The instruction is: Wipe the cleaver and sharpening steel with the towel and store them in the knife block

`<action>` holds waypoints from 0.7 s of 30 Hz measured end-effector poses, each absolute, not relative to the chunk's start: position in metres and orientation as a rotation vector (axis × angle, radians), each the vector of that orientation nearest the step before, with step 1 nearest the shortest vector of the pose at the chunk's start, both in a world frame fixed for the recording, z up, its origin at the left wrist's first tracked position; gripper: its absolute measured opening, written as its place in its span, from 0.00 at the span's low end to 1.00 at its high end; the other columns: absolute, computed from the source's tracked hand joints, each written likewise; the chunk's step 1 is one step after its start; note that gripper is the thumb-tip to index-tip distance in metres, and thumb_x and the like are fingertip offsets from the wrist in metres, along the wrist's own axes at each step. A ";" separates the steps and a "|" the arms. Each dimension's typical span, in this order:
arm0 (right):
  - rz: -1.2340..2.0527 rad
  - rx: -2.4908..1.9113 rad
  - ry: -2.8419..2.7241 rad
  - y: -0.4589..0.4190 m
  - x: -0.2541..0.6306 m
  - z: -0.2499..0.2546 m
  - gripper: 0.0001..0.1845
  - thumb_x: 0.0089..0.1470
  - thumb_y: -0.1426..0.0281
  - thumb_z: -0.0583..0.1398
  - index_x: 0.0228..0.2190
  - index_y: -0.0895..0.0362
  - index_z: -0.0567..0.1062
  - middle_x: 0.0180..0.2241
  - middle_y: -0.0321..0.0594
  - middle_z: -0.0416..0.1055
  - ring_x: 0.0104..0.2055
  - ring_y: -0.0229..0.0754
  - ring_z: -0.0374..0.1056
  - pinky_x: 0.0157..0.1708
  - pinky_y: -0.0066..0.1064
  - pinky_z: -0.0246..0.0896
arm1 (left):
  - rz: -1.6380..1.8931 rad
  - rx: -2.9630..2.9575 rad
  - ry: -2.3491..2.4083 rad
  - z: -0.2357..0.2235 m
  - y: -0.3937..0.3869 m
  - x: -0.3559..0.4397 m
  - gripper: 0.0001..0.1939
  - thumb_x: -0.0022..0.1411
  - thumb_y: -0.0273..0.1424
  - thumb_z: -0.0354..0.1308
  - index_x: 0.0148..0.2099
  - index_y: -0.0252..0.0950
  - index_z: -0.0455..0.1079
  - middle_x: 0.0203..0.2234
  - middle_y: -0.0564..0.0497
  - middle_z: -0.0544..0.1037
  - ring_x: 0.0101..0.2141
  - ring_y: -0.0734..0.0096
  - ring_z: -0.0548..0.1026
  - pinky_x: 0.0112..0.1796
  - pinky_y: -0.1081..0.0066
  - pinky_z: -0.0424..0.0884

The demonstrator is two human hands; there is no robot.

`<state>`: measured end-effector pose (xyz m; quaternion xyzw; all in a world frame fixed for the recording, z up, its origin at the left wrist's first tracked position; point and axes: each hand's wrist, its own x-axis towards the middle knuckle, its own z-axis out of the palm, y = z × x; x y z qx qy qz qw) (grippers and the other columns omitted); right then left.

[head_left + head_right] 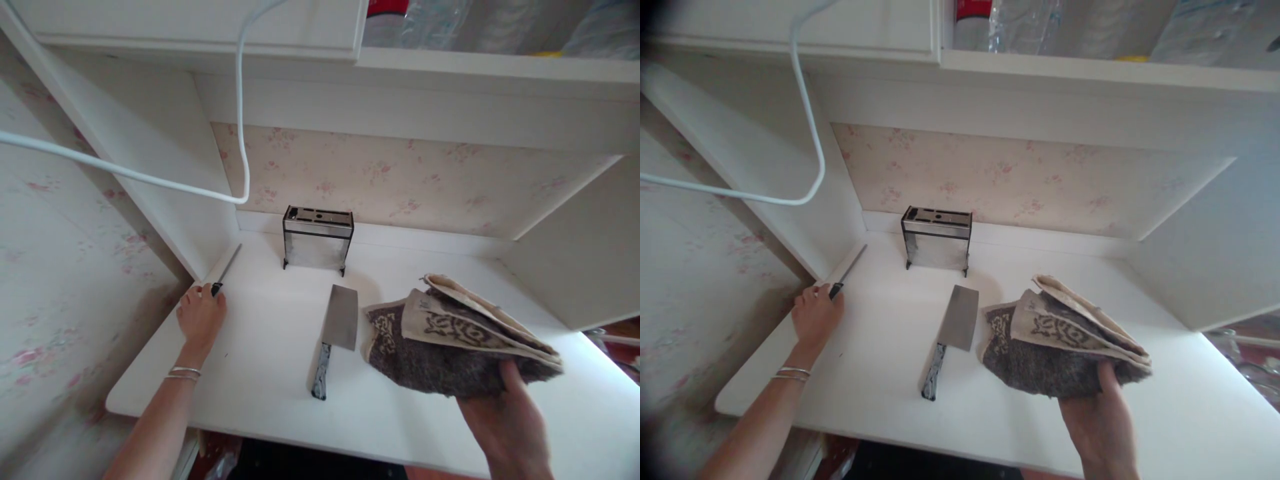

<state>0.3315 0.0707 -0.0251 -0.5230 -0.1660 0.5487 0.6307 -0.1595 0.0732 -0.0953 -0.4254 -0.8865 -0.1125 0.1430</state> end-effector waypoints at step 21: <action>1.467 -1.397 0.038 0.068 0.354 -0.074 0.19 0.40 0.79 0.63 0.38 0.55 0.75 0.33 0.38 0.78 0.38 0.45 0.76 0.44 0.34 0.72 | -0.405 -1.357 -2.757 -0.092 0.028 -0.119 0.22 0.69 0.40 0.38 0.47 0.32 0.69 0.40 0.40 0.76 0.39 0.55 0.76 0.35 0.64 0.68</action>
